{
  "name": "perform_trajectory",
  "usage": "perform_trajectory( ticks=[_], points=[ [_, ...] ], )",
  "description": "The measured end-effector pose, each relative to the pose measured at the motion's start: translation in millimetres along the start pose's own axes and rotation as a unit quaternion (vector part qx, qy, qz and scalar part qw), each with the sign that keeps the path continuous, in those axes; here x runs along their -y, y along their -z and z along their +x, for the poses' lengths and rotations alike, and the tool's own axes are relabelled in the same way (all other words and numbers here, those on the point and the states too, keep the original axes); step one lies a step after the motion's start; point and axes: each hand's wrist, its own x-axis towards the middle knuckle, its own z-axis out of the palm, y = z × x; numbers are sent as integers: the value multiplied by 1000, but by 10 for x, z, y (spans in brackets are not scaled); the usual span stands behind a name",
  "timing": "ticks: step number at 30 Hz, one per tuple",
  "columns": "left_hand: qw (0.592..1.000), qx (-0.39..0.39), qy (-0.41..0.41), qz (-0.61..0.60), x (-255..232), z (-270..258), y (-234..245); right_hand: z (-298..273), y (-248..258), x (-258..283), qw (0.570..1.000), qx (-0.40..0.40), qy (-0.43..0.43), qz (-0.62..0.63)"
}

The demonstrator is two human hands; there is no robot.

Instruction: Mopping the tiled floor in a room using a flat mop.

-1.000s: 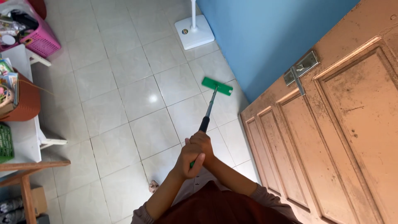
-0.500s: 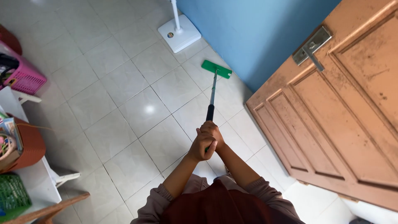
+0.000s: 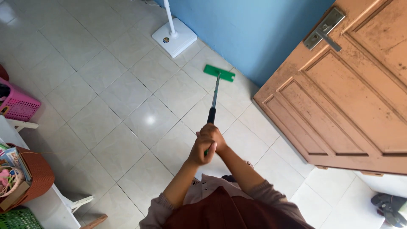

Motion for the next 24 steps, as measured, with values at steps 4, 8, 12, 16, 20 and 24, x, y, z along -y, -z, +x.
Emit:
perform_trajectory(
  ticks=[4, 8, 12, 16, 20, 24],
  points=[
    [1000, -1, 16, -5, -42, -271, 89, -182, -227, 101, 999, 40, -9, -21],
    [999, 17, -24, -14, -581, -364, 343, -221, -280, 655, 998, 29, -49, -12],
    [996, 22, -65, -53, -707, -369, 474, -197, -384, 855, 995, -31, -88, 26],
    [999, -3, -33, -34, -137, -486, 529, -24, -574, 489, 999, -34, -40, -13],
    [999, -10, 49, -8, 106, -595, 615, 44, -736, 406, 998, 37, -46, -38],
    [999, -1, 26, -29, -376, -480, 844, 192, -647, 841, 997, 27, -63, -38]
  ],
)
